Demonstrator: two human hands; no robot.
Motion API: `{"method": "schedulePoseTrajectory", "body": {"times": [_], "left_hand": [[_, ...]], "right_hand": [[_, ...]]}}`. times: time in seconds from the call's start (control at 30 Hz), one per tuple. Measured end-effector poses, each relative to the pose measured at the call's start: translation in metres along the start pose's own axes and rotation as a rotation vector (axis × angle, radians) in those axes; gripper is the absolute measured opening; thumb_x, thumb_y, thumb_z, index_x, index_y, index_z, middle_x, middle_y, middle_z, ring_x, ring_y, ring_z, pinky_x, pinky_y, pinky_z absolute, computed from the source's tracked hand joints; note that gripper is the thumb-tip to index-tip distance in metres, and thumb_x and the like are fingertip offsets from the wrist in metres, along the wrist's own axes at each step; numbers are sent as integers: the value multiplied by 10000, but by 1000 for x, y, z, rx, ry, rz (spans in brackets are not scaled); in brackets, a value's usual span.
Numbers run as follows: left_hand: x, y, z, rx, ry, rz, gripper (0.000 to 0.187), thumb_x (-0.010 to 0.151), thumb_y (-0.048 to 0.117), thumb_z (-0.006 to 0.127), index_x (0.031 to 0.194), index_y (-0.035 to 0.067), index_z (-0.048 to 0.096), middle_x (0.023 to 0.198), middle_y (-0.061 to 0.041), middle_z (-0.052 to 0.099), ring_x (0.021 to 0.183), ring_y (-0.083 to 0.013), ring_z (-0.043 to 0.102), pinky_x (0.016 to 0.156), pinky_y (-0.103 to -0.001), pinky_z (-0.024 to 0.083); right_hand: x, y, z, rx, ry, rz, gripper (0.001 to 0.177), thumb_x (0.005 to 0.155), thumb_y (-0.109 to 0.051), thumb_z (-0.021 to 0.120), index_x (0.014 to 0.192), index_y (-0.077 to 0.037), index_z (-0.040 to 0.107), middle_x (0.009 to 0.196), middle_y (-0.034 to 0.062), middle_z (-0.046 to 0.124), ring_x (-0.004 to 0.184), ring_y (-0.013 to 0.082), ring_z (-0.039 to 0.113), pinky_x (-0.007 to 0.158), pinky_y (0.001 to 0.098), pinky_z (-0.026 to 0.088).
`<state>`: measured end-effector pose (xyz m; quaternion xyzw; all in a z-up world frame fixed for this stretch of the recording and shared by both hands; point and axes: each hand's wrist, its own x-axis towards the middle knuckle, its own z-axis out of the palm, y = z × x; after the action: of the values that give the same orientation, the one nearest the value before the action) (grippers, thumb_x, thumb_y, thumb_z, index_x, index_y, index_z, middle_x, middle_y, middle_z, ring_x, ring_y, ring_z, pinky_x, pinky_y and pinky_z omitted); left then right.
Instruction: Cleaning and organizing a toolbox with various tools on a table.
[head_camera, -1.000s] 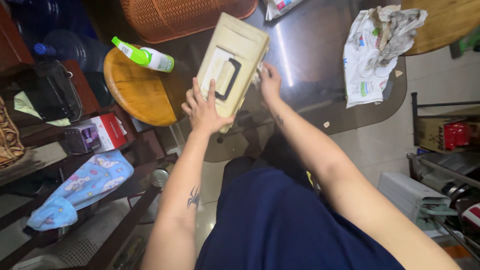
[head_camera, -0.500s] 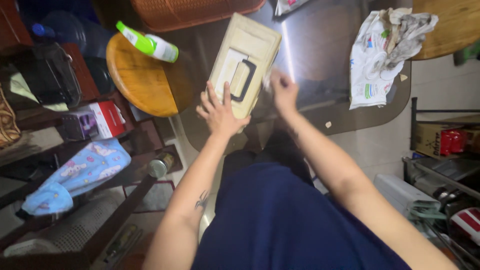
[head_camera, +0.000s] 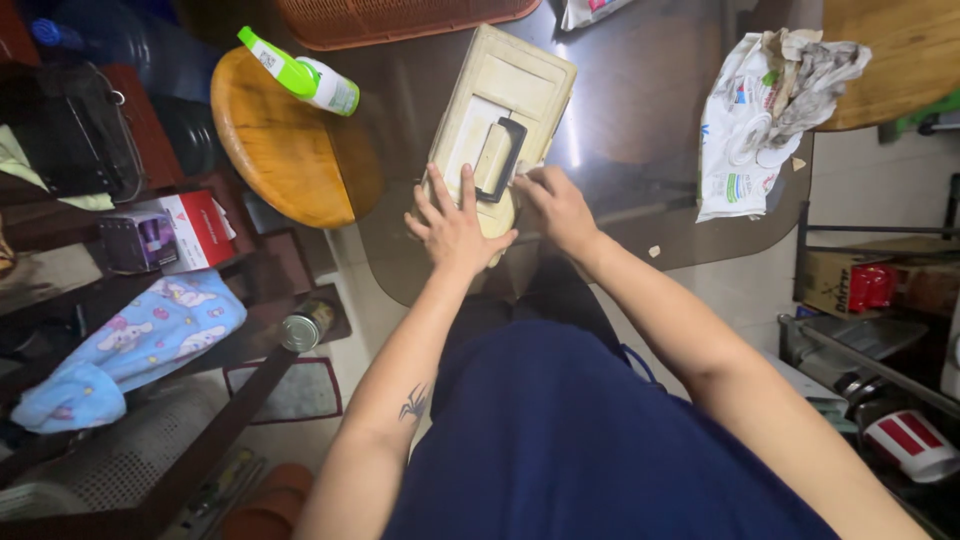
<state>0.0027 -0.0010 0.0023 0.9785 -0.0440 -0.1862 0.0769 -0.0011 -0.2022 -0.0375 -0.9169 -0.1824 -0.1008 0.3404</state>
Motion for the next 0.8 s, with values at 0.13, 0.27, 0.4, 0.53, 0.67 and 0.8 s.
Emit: {"method": "schedulePoseTrajectory", "body": {"times": [0.13, 0.27, 0.4, 0.53, 0.67, 0.8], "left_hand": [[-2, -1, -4, -17, -40, -16, 1313, 615, 769, 802, 1633, 262, 146, 1658, -247, 6, 1457, -525, 188, 1069, -787, 241], [-1, -4, -5, -56, -3, 0, 1308, 609, 764, 810, 1624, 248, 167, 1645, -258, 38, 1473, -535, 149, 1072, -828, 162], [2, -9, 14, -159, 249, 74, 1117, 683, 720, 813, 1550, 201, 336, 1582, -278, 195, 1490, -522, 150, 1109, -835, 107], [16, -15, 23, -248, 421, 108, 841, 772, 621, 796, 1424, 174, 509, 1531, -244, 326, 1471, -486, 237, 1139, -771, 178], [31, -31, 32, -370, 487, 122, 414, 899, 382, 762, 1227, 156, 652, 1423, -138, 493, 1337, -384, 460, 1094, -570, 379], [43, -42, 21, -609, 507, 90, 290, 899, 213, 762, 1166, 129, 686, 1260, -75, 577, 1190, -320, 581, 1020, -432, 485]], "right_hand": [[22, 10, -13, 9, -44, -72, 421, 836, -39, 749, 1249, -57, 669, 1072, 155, 624, 982, 357, 624, 823, 440, 543], [57, 27, -15, -97, 10, -86, 391, 831, -26, 754, 1214, -44, 681, 1017, 146, 596, 947, 350, 591, 802, 446, 523], [71, 17, -12, -192, 83, -12, 376, 833, -24, 751, 1201, -53, 678, 1044, 144, 592, 967, 346, 573, 842, 443, 502], [60, -5, -16, -240, 103, 4, 399, 817, -61, 767, 1204, -49, 672, 1052, 145, 599, 962, 350, 568, 840, 459, 477], [31, -17, -7, -191, 37, -92, 398, 850, -117, 768, 1234, -82, 670, 1054, 127, 601, 976, 335, 565, 837, 460, 457], [6, -43, 4, -188, -157, -248, 388, 844, -169, 669, 1230, -131, 660, 1075, 87, 612, 1024, 306, 586, 899, 462, 470]]}}
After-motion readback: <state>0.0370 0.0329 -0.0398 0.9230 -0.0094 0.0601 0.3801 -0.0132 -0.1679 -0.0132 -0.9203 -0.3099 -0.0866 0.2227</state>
